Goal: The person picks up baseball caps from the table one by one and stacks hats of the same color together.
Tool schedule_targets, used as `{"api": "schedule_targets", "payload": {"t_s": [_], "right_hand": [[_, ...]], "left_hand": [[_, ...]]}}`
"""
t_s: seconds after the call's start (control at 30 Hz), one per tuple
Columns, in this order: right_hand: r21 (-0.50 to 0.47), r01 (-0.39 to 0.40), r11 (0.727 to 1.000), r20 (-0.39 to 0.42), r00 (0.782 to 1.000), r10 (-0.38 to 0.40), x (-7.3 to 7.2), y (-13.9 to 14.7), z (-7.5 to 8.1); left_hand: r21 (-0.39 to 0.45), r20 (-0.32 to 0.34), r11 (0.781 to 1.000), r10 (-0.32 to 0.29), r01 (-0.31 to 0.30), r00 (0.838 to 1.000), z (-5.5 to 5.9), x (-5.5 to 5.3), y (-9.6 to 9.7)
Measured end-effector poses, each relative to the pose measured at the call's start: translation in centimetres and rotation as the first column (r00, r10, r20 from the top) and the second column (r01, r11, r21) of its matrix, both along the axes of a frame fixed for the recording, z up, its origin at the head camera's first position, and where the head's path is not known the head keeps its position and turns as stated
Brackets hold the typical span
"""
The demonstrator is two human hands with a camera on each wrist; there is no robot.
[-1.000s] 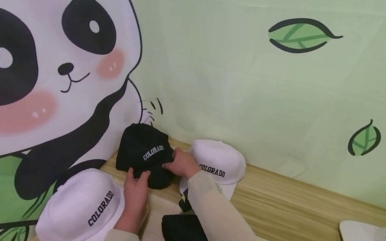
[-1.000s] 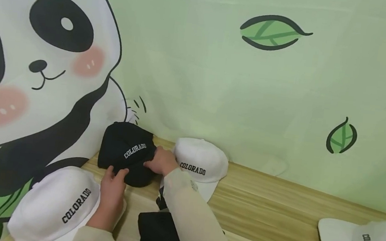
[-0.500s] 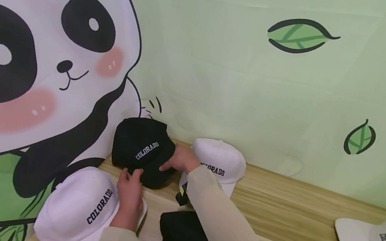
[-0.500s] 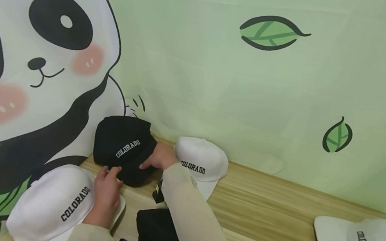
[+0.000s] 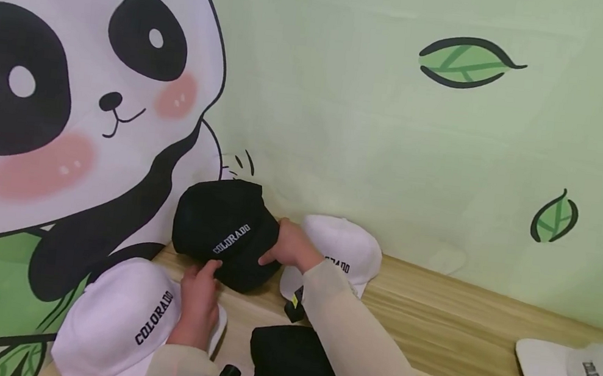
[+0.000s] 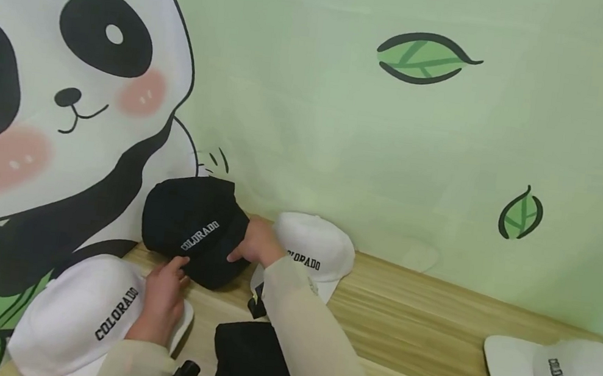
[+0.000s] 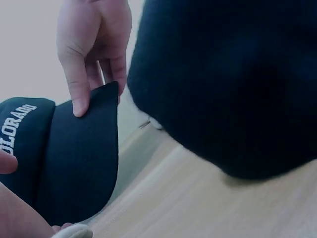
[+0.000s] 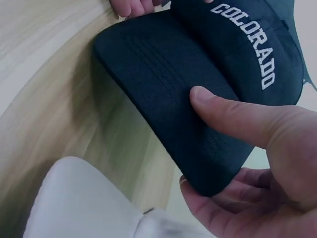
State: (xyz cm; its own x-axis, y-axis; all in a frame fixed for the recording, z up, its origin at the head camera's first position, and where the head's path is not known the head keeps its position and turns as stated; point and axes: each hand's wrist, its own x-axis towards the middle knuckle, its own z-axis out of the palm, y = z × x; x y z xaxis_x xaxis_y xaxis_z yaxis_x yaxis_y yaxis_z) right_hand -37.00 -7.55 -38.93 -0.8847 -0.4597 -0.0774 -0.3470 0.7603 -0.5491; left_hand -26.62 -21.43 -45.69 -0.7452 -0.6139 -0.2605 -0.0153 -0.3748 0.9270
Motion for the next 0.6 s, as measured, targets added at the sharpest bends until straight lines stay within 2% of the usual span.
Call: {"api": "schedule_targets", "payload": {"t_s": [0.1, 0.23, 0.3, 0.43, 0.6], "right_hand": [[-0.017, -0.021, 1.0, 0.001, 1.0, 0.021, 0.5, 0.3, 0.5], [-0.069, -0.004, 0.998, 0.01, 1.0, 0.004, 1.3, 1.9, 1.4], [-0.105, -0.004, 0.995, 0.017, 1.0, 0.005, 1.7, 2.5, 1.8], [-0.168, 0.024, 0.985, 0.024, 1.0, -0.02, 2.6, 3.8, 2.3], [-0.201, 0.109, 0.973, 0.036, 0.994, -0.104, 3.6, 5.7, 2.6]], "left_hand": [[-0.063, -0.015, 0.998, 0.007, -0.008, 1.0, 0.2, 0.1, 0.0], [-0.154, -0.076, 0.987, -0.054, 0.042, 0.996, 0.6, 0.1, 0.8], [-0.189, -0.086, 0.98, -0.079, 0.062, 0.993, 0.9, 0.3, 1.1], [-0.292, -0.033, 0.953, -0.1, 0.086, 0.994, 1.5, 0.7, 1.5], [-0.392, -0.005, 0.906, -0.179, 0.162, 0.984, 2.6, 1.2, 1.9]]}}
